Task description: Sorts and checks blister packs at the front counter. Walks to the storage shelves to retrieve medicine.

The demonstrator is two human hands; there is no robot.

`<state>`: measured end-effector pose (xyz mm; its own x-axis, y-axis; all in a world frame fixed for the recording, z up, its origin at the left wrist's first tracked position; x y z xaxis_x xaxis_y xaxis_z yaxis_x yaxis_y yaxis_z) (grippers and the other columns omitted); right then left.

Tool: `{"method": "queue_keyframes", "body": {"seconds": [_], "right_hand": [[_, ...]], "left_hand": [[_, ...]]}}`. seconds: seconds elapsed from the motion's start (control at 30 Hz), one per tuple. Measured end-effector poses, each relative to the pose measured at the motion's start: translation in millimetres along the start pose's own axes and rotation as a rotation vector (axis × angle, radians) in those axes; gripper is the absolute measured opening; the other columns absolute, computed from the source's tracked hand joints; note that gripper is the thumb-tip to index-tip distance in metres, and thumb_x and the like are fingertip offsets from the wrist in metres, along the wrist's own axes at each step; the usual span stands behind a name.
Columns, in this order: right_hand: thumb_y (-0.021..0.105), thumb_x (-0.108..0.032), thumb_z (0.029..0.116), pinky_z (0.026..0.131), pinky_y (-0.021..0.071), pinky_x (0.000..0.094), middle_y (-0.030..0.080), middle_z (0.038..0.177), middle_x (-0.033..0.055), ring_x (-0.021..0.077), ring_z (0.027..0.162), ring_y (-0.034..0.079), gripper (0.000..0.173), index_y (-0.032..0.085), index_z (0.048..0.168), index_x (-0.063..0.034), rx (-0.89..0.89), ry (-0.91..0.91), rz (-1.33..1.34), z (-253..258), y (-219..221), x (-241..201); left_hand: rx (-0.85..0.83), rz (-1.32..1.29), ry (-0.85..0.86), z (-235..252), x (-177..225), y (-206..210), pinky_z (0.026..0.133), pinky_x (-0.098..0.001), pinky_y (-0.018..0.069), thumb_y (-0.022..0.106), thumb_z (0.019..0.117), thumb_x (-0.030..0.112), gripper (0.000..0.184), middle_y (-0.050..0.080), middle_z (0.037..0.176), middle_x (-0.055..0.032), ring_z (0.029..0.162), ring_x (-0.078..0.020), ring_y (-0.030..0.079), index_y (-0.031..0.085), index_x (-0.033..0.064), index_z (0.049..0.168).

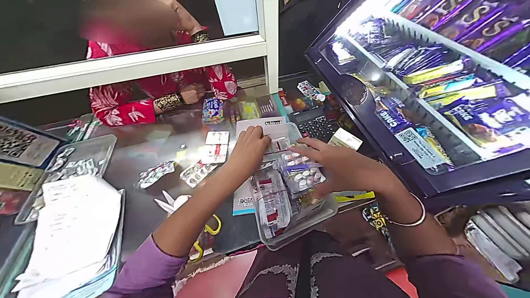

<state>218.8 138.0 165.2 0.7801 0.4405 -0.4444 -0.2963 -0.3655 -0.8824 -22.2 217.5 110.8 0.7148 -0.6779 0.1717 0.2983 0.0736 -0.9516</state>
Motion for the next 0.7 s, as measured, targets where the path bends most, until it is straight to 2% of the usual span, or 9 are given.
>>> {"method": "queue_keyframes", "body": {"seconds": [0.07,0.13,0.17,0.23,0.33,0.4,0.5,0.63,0.7], "right_hand": [[0.086,-0.054,0.0735,0.085,0.0562,0.0597,0.049,0.151,0.0183,0.0370,0.115,0.064,0.096,0.048,0.153,-0.0164,0.301,0.026,0.033,-18.9,-7.0,20.7],[0.082,-0.051,0.0816,0.085,0.0546,0.0640,0.059,0.139,0.0208,0.0401,0.112,0.065,0.085,0.051,0.149,-0.0093,0.511,0.249,-0.057,-29.6,-13.1,44.0],[0.082,-0.048,0.0837,0.085,0.0521,0.0677,0.061,0.135,0.0235,0.0441,0.111,0.065,0.083,0.051,0.149,-0.0079,0.513,0.391,-0.098,-30.4,-12.7,54.6],[0.081,-0.040,0.0881,0.088,0.0468,0.0724,0.061,0.133,0.0283,0.0509,0.113,0.062,0.078,0.048,0.151,-0.0066,0.343,0.637,-0.127,-23.0,-10.8,64.2],[0.076,-0.026,0.0928,0.085,0.0472,0.0715,0.066,0.118,0.0302,0.0524,0.109,0.063,0.050,0.061,0.133,-0.0005,0.186,0.771,-0.160,-9.3,-9.4,60.5],[0.076,-0.019,0.0928,0.082,0.0472,0.0726,0.068,0.112,0.0302,0.0526,0.105,0.064,0.039,0.065,0.126,-0.0005,0.249,0.716,-0.190,-13.8,-14.3,52.4],[0.078,-0.011,0.0895,0.076,0.0462,0.0759,0.068,0.107,0.0304,0.0548,0.096,0.065,0.037,0.067,0.123,0.0002,0.517,0.506,-0.215,-29.7,-26.0,26.1],[0.075,-0.014,0.0894,0.076,0.0510,0.0668,0.070,0.111,0.0237,0.0434,0.094,0.068,0.044,0.064,0.130,-0.0016,0.745,0.144,-0.155,-23.0,-35.3,-4.4],[0.077,-0.017,0.0904,0.075,0.0521,0.0648,0.071,0.107,0.0207,0.0402,0.091,0.069,0.041,0.066,0.128,-0.0046,0.721,0.128,-0.117,-14.6,-38.6,-7.8]], "left_hand": [[0.118,0.016,0.037,-6.3,-0.7,0.9,0.077,-0.0535,0.0518,0.068,0.0934,0.008,0.013,0.063,0.096,-0.0206,0.091,-0.0395,0.063,0.075,0.0010,0.102],[0.149,-0.010,0.024,-11.3,-3.7,-4.4,0.078,-0.0542,0.0510,0.069,0.0946,0.017,0.017,0.064,0.095,-0.0192,0.091,-0.0381,0.064,0.075,0.0006,0.096],[0.089,-0.027,-0.005,-13.2,-3.2,-6.1,0.080,-0.0554,0.0489,0.070,0.0945,0.021,0.021,0.065,0.096,-0.0183,0.094,-0.0376,0.064,0.076,0.0016,0.093],[-0.129,-0.033,-0.098,-14.1,1.1,-9.8,0.089,-0.0592,0.0442,0.069,0.0961,0.030,0.028,0.067,0.103,-0.0185,0.104,-0.0387,0.062,0.075,0.0033,0.099],[-0.193,0.048,-0.138,-8.1,7.9,-6.3,0.088,-0.0589,0.0446,0.068,0.0978,0.032,0.033,0.065,0.109,-0.0229,0.108,-0.0425,0.059,0.074,0.0017,0.111],[-0.077,0.068,-0.081,-8.4,5.5,-1.9,0.083,-0.0562,0.0484,0.071,0.0953,0.030,0.031,0.065,0.104,-0.0221,0.103,-0.0419,0.061,0.073,0.0016,0.110],[0.164,-0.047,-0.060,-21.5,-1.2,-8.5,0.081,-0.0549,0.0488,0.072,0.0937,0.021,0.025,0.065,0.104,-0.0190,0.099,-0.0393,0.062,0.074,0.0034,0.112],[0.449,-0.232,-0.187,-51.3,-7.6,-15.1,0.091,-0.0591,0.0484,0.062,0.1004,0.023,0.031,0.064,0.124,-0.0207,0.113,-0.0394,0.061,0.070,0.0032,0.122],[0.483,-0.275,-0.268,-68.5,-2.9,-16.2,0.095,-0.0588,0.0473,0.063,0.0998,0.029,0.038,0.061,0.132,-0.0205,0.120,-0.0387,0.058,0.067,0.0042,0.129]]}}
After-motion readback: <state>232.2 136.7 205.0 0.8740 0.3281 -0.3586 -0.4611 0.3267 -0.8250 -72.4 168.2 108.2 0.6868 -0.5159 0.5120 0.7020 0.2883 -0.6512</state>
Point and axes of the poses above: each hand's wrist, its own z-axis towards the middle knuckle, its own y-axis out of the palm, x = y × z, the point moved 1 cm from there along z, towards the middle knuckle
